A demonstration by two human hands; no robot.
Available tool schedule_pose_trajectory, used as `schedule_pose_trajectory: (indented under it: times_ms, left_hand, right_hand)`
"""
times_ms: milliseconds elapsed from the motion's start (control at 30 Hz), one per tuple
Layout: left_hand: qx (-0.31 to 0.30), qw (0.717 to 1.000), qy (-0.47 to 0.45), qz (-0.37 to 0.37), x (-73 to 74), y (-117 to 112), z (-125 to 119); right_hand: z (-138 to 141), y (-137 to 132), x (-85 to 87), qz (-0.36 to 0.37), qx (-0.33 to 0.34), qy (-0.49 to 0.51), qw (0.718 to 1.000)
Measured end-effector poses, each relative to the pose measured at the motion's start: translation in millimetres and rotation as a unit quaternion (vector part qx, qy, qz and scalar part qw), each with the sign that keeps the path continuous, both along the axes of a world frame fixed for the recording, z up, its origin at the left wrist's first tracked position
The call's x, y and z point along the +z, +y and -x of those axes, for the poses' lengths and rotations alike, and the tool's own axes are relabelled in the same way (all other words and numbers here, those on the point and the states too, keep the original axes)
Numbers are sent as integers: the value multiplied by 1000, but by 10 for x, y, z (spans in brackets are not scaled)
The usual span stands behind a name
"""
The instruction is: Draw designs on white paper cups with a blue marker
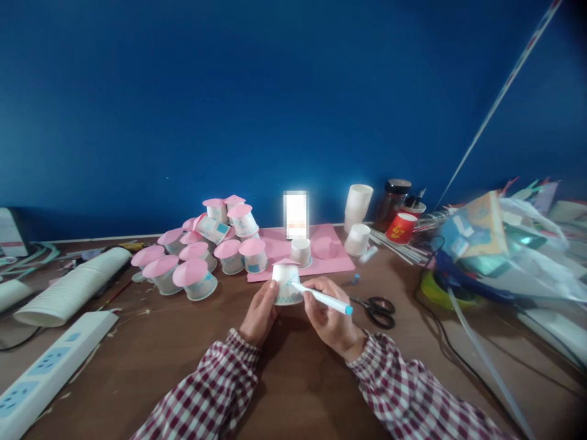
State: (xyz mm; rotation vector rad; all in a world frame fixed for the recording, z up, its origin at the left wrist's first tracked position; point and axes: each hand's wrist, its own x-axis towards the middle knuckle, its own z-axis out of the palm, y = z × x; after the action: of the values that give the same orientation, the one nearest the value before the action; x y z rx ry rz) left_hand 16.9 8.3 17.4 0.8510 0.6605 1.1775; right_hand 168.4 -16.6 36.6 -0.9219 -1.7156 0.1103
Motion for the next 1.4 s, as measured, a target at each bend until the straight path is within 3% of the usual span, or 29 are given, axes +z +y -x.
schedule_pose_trajectory:
  times_ms: [133,300,567,1100,1400]
  left_hand:
    - [-1,1000,-3,-2,-2,-3,-14]
    - [51,998,27,17,-14,11,-29]
    - [41,999,28,13,-62,23,-12]
    - [37,999,26,10,-86,10,-16]
    - [31,999,27,0,-77,17,-13]
  right_hand:
    - [-2,-11,-7,-7,3,-3,1000]
    - [-17,-5,-3,-1,-9,12,1000]
    - [2,-20,-9,-25,2,-17,1000]
    - [-7,1,-47,22,-8,9,1000]
    - [7,-8,-31,13,-7,-6,1000]
